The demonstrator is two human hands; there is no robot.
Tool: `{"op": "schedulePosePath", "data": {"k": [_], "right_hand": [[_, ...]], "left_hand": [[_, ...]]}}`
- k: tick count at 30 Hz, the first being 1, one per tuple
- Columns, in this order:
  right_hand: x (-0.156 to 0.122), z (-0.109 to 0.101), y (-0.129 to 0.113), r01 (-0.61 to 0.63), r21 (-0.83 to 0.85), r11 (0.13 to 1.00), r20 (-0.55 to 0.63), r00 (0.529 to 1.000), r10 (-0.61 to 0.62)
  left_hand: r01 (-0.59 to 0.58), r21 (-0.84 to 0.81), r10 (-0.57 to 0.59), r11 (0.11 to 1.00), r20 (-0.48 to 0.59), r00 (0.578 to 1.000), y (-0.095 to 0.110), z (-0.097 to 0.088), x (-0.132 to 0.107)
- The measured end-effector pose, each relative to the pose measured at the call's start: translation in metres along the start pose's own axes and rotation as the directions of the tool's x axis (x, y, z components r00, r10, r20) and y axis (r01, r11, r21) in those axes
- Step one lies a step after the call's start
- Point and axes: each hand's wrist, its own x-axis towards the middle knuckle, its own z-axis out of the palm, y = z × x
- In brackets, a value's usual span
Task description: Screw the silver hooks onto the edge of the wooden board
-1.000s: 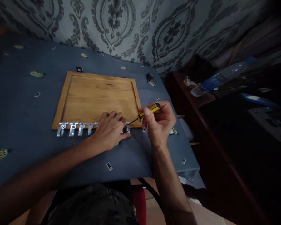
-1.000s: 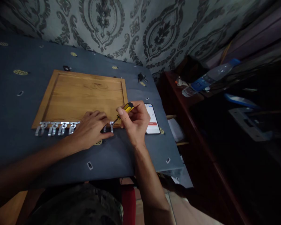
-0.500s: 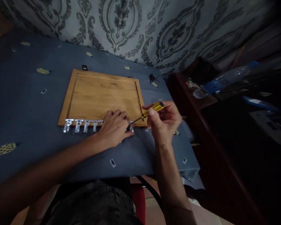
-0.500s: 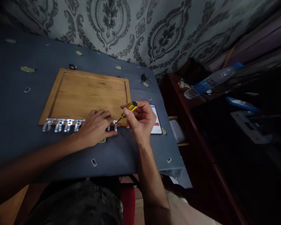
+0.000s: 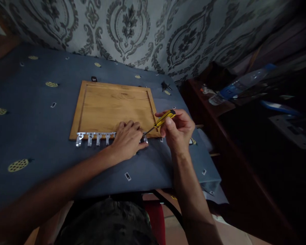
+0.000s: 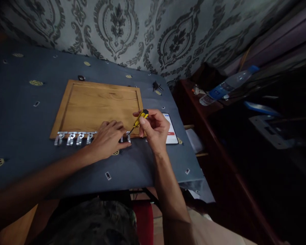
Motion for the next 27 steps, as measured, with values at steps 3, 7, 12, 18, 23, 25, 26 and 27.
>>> {"op": "schedulePosePath", "data": {"k": [3, 7, 12, 18, 23, 25, 26, 27], "right_hand": [[0.002, 0.0, 0.003, -0.013, 0.016, 1.0, -0.024, 1.0, 0.013], [0.003, -0.001, 0.003, -0.044, 0.027, 0.999, 0.009, 0.999, 0.043], [0.002, -0.003, 0.003, -0.075, -0.011, 0.997, 0.022, 0.997, 0.075], [0.0, 0.0, 0.004, -0.033, -0.01, 0.999, -0.044, 0.999, 0.032], [-0.003, 0.005, 0.002, -0.022, -0.008, 1.0, -0.04, 0.999, 0.021], [-0.003, 0.006, 0.001, -0.006, -0.001, 1.0, -0.059, 0.998, 0.006], [-0.003, 0.007, 0.001, 0.001, 0.003, 1.0, -0.072, 0.997, -0.001], [-0.003, 0.007, 0.001, 0.006, 0.006, 1.0, -0.083, 0.996, -0.006]], "left_hand": [[-0.002, -0.008, 0.002, 1.0, 0.013, 1.0, 0.0, 0.0, 0.0], [-0.011, 0.001, 0.011, 1.0, 0.011, 1.0, -0.001, 0.001, -0.001], [-0.014, 0.012, 0.015, 1.0, -0.018, 1.0, 0.0, 0.002, -0.003], [-0.017, 0.028, 0.017, 0.999, -0.021, 1.0, 0.0, 0.001, -0.002], [-0.003, 0.033, 0.004, 0.999, -0.025, 1.0, 0.001, 0.001, -0.001], [-0.002, 0.035, 0.002, 0.999, -0.016, 1.0, 0.001, 0.0, -0.001], [-0.001, 0.038, 0.001, 0.999, -0.008, 1.0, 0.001, 0.0, -0.001], [0.0, 0.041, 0.0, 0.999, 0.002, 1.0, 0.002, -0.001, -0.001]]}}
